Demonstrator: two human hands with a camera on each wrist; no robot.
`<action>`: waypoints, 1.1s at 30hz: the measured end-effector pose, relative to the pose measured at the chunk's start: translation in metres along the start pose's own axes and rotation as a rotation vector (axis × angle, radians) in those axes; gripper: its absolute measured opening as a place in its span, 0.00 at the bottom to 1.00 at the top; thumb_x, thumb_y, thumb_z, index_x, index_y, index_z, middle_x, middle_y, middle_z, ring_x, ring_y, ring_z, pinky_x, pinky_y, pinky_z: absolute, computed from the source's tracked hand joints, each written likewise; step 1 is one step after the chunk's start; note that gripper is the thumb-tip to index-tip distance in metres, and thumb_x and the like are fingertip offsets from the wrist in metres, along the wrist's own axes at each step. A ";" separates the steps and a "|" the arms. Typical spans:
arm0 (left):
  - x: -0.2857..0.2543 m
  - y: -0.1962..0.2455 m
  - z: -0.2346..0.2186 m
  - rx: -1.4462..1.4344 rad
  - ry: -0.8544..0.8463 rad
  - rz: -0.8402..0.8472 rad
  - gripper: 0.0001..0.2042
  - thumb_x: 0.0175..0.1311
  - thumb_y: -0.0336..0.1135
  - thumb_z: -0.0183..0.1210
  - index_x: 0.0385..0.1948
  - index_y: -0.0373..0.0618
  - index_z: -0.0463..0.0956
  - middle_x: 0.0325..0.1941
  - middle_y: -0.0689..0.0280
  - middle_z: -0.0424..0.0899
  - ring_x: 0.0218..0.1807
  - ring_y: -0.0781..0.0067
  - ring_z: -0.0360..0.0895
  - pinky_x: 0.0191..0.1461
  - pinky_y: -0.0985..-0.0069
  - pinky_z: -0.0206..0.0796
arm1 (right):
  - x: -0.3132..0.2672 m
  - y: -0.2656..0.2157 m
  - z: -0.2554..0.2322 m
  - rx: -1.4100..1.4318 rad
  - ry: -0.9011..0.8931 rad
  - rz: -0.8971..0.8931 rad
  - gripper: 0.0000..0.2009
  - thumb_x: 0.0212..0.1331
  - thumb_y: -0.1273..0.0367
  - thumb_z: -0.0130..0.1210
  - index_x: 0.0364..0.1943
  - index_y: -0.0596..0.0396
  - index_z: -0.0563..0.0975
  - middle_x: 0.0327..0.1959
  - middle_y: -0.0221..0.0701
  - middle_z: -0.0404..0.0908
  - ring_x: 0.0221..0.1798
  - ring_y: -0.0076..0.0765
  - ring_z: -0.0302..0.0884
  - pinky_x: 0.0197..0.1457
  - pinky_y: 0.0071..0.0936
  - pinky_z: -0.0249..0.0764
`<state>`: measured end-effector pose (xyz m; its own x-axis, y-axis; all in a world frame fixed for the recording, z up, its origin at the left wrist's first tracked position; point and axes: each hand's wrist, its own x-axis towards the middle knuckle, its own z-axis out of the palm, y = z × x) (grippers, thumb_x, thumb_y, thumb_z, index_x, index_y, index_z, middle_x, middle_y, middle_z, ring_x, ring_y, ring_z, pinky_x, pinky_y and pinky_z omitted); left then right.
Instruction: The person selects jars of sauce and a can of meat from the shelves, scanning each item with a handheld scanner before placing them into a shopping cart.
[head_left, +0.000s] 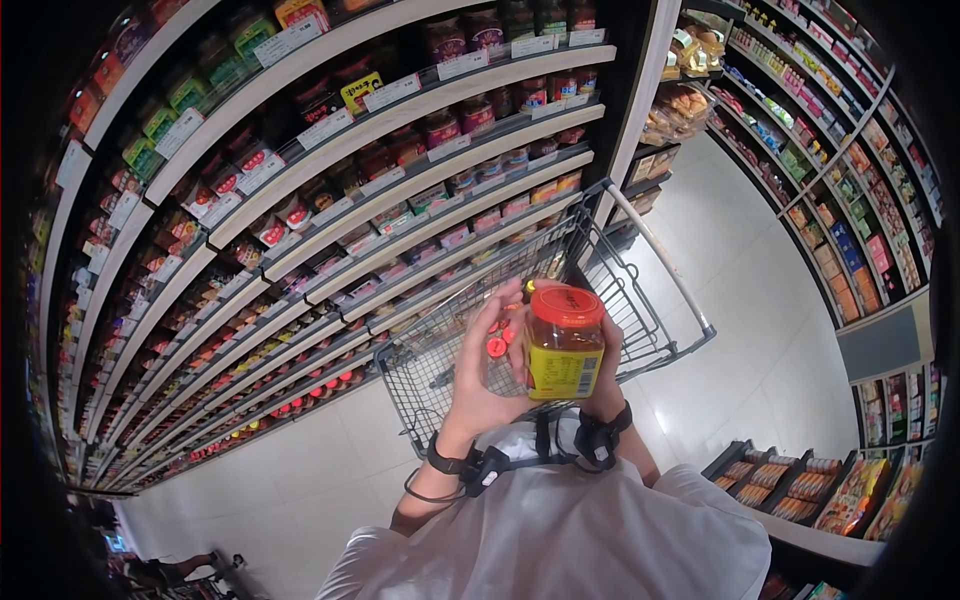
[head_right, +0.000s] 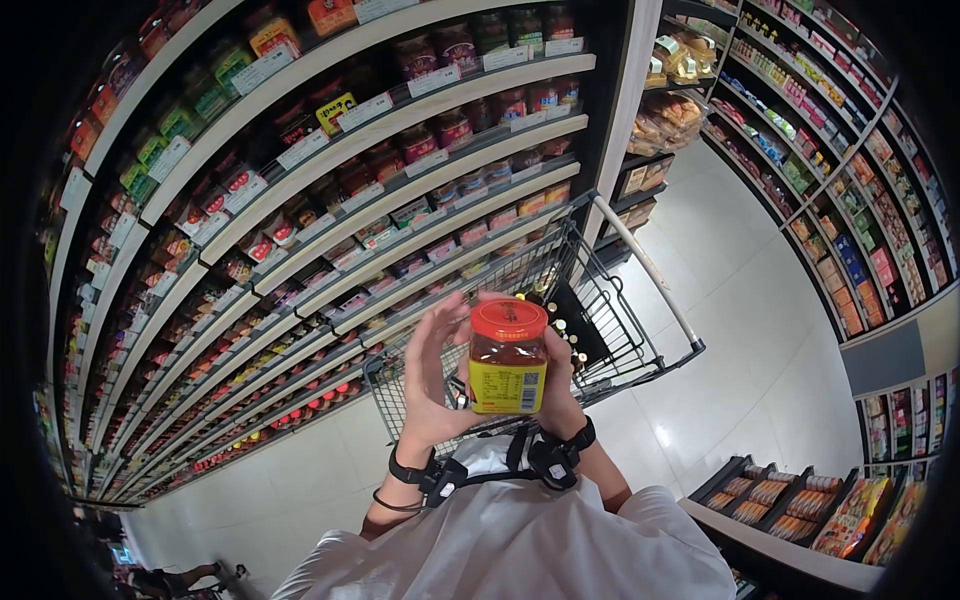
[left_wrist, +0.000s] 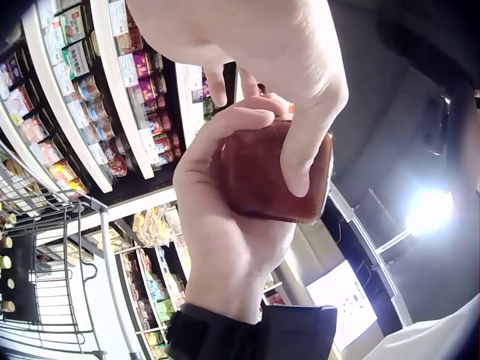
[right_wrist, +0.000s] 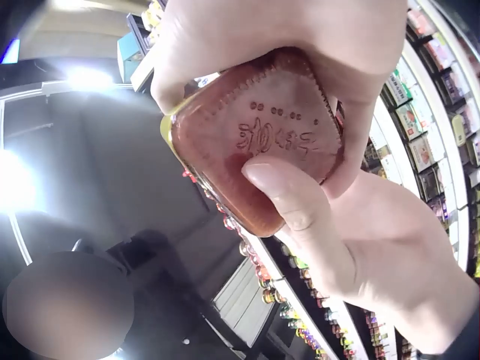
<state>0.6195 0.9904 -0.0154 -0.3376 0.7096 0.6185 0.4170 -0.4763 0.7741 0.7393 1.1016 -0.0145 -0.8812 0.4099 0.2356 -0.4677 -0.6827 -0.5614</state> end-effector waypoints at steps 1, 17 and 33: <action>-0.002 0.000 0.000 -0.022 -0.011 -0.025 0.60 0.33 0.29 0.81 0.75 0.53 0.49 0.74 0.45 0.63 0.74 0.48 0.63 0.76 0.53 0.53 | -0.001 0.002 0.003 0.034 0.014 -0.015 0.41 0.65 0.37 0.38 0.69 0.57 0.63 0.53 0.46 0.77 0.41 0.47 0.82 0.41 0.40 0.81; -0.009 0.004 0.003 0.005 -0.039 -0.009 0.45 0.30 0.14 0.66 0.64 0.44 0.73 0.71 0.49 0.71 0.69 0.48 0.71 0.71 0.60 0.63 | -0.015 -0.002 -0.003 -0.377 0.156 -0.070 0.49 0.51 0.33 0.50 0.65 0.64 0.65 0.51 0.45 0.79 0.43 0.43 0.83 0.46 0.35 0.81; 0.004 0.018 0.003 0.093 -0.044 -0.233 0.52 0.26 0.27 0.78 0.68 0.45 0.67 0.67 0.59 0.72 0.64 0.52 0.72 0.65 0.62 0.68 | -0.021 0.029 -0.019 0.302 0.368 0.149 0.33 0.72 0.42 0.31 0.63 0.53 0.72 0.56 0.39 0.81 0.53 0.40 0.83 0.55 0.38 0.80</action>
<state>0.6282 0.9869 0.0004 -0.3972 0.8177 0.4167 0.4089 -0.2489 0.8780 0.7462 1.0845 -0.0504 -0.8826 0.4437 -0.1556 -0.3858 -0.8725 -0.2997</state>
